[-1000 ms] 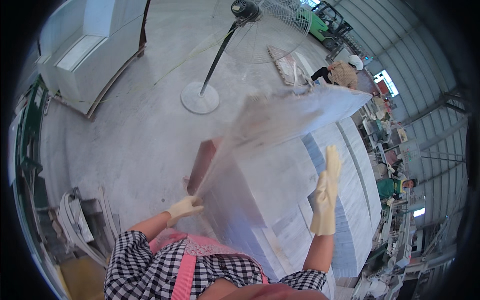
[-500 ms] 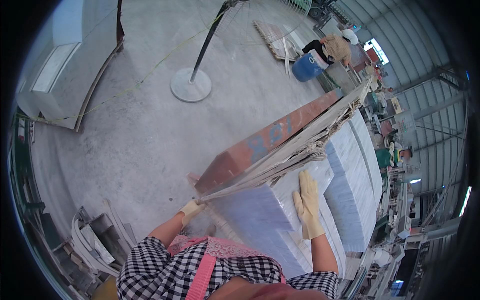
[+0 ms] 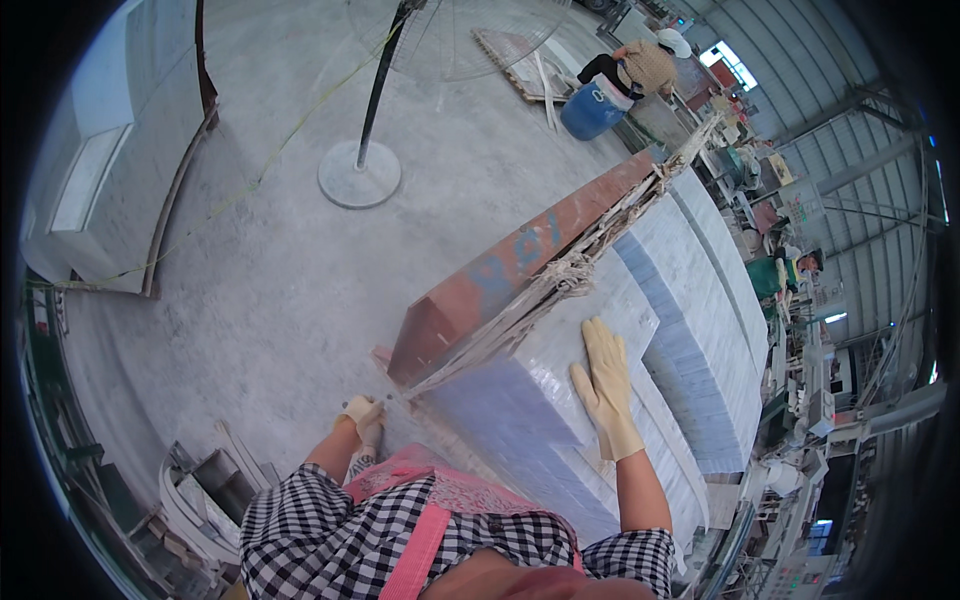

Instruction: The person repeatedly picks up rectangular white tiles, rubs their surfaces on a moving belt machine, and stacks the finished tiles. The person handles each tile one at a time, turning them over to treat both sides before stacking them.

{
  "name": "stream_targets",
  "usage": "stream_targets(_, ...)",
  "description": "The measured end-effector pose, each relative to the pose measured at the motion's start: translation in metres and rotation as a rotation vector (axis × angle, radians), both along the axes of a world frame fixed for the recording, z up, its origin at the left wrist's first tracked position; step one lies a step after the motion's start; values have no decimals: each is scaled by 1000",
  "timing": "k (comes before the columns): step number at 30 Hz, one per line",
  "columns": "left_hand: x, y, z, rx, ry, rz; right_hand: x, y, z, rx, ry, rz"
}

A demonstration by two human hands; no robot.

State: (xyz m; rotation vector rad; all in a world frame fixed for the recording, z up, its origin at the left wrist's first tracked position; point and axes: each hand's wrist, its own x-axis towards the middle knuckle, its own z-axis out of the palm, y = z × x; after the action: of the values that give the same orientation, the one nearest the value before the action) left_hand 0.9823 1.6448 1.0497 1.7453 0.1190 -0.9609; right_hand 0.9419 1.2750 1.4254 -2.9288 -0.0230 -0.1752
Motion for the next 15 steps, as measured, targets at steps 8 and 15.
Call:
stream_targets(8,0,-29,42,83,-26,-58,0,-1,0,43,-11,-13)
stream_targets(15,-6,-13,20,141,-48,-70,0,-8,-4,43,-11,-16)
